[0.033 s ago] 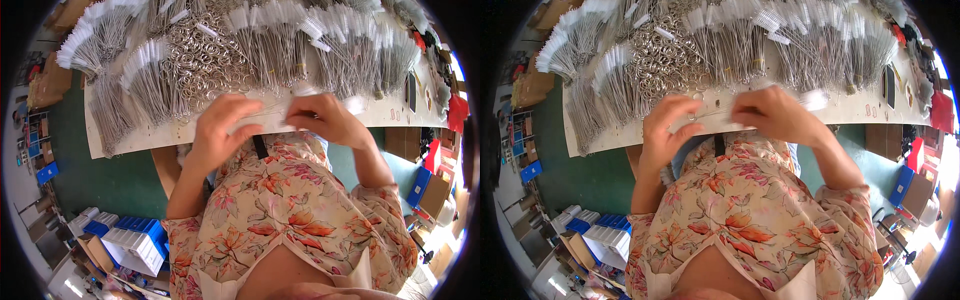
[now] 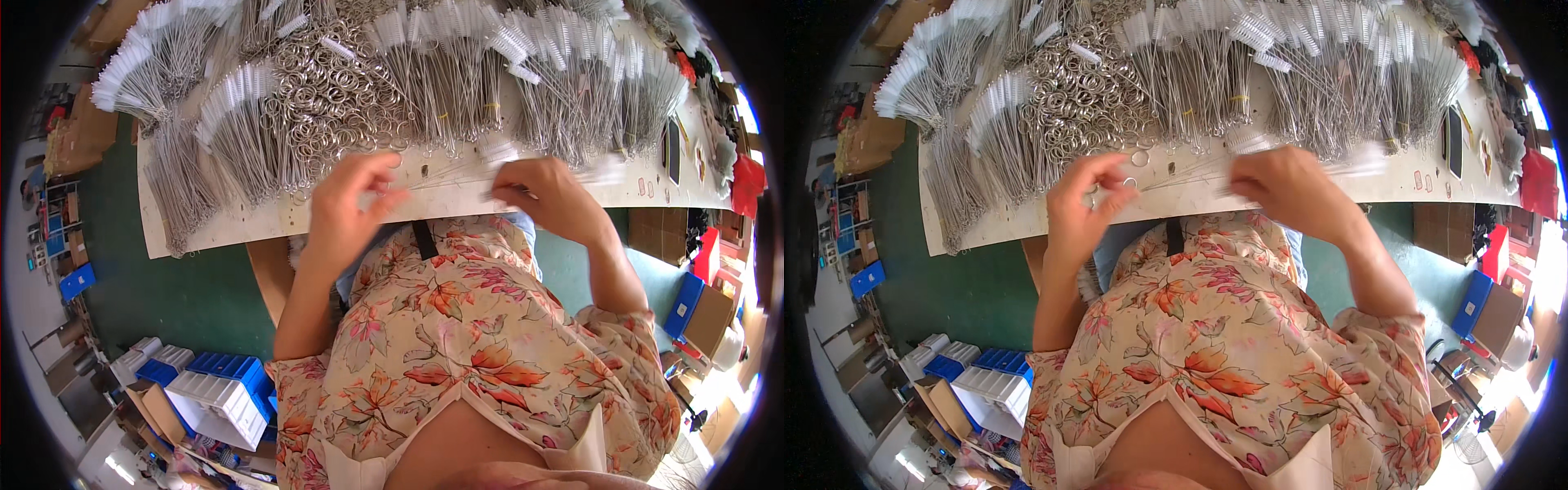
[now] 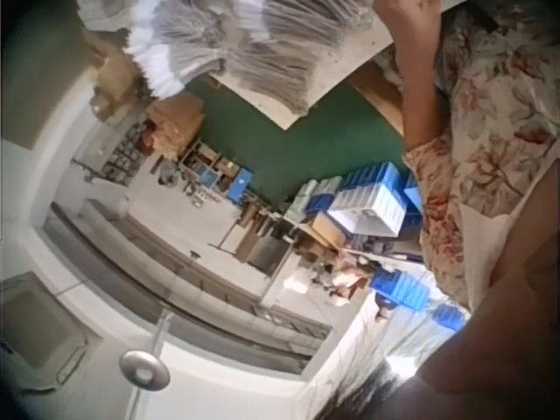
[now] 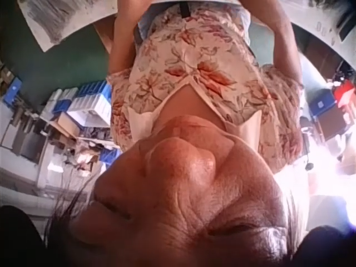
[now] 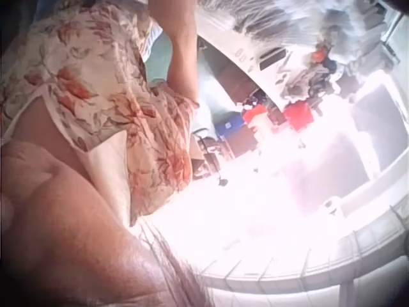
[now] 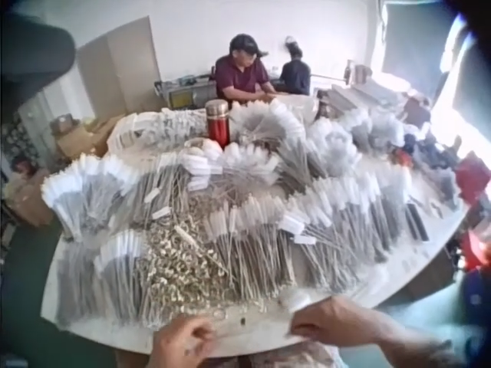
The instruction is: The person is manually assembling small white nylon brushes onto metal key-rings in a factory setting.
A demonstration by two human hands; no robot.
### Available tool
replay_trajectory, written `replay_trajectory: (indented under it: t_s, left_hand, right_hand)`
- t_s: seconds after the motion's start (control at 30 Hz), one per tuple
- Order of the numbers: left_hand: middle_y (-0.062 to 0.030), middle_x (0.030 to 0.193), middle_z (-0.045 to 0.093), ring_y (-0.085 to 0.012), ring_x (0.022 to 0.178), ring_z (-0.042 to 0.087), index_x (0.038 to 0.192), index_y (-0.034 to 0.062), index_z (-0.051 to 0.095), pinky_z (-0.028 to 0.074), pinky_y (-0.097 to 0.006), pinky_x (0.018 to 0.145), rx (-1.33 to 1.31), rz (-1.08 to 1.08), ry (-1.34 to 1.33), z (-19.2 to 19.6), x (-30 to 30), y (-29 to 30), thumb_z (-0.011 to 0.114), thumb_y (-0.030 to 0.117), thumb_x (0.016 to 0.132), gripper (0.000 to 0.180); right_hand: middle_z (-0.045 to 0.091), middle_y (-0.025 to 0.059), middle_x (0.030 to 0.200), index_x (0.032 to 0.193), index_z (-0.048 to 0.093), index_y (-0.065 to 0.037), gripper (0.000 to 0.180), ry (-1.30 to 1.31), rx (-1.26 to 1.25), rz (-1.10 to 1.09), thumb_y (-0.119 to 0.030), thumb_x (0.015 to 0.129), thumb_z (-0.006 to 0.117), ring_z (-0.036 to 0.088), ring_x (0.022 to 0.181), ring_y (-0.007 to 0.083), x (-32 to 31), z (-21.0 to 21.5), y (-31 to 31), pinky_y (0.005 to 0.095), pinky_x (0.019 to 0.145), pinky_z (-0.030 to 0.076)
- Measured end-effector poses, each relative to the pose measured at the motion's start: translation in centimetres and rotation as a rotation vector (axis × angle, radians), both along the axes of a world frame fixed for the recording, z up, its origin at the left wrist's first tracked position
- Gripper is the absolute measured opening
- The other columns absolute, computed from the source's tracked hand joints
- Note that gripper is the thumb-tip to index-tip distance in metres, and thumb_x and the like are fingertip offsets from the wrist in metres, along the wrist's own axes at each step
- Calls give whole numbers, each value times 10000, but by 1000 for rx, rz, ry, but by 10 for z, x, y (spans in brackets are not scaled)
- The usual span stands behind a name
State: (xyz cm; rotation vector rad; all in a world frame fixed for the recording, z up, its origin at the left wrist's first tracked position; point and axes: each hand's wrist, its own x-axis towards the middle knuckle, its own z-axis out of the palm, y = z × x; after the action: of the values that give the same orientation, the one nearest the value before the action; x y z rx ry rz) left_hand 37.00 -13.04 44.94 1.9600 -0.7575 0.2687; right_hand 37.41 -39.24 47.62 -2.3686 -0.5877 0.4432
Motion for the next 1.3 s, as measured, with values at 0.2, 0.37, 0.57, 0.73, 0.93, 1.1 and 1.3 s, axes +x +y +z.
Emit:
replay_trajectory:
  t_s: [0.2,0.37,0.57,0.73,0.93,1.1,1.3]
  left_hand:
    - [-43,621,564,-187,513,542,824,58,582,436,-296,509,377,449,358,-59,-20,9,663,176,781,150]
    - [-86,777,610,-160,584,587,782,27,543,468,-277,539,203,361,351,-49,-16,9,612,74,809,88]
    - [-129,1014,607,-102,779,608,1050,-3,588,516,-218,653,-451,270,435,23,-6,16,593,-42,804,249]
    - [-124,1051,589,-146,823,620,972,13,637,517,-226,689,-133,107,180,40,4,40,580,-60,793,203]
    - [-138,1066,568,-186,884,625,1016,3,624,526,-241,708,-224,15,176,47,10,37,568,-81,786,251]
    - [-144,1013,592,-187,838,640,1023,-40,610,539,-262,696,-290,87,150,54,4,30,597,-72,759,266]
    - [-164,920,639,-205,753,651,1026,-54,609,538,-267,656,-165,189,-280,71,4,25,644,-59,712,316]
  right_hand:
    - [627,97,786,797,612,-84,79,-72,-595,-258,-116,794,539,606,729,304,-32,-43,-63,411,612,462]
    - [605,67,938,829,630,-54,67,-108,394,-47,-100,781,627,612,689,261,-17,-36,29,324,600,487]
    - [619,64,894,833,631,-75,73,-274,462,60,-114,771,633,602,629,258,7,-31,98,360,581,481]
    - [586,49,721,861,600,3,82,363,720,-30,-73,829,604,547,544,103,13,3,99,258,507,438]
    - [566,20,704,866,592,13,94,420,832,-50,-80,856,580,525,547,63,10,5,102,209,498,427]
    - [572,28,763,881,593,18,90,515,903,8,-68,859,581,534,576,68,15,16,95,199,507,438]
    - [572,40,856,922,608,21,123,283,1081,-41,-83,859,591,550,636,63,23,54,93,192,524,457]
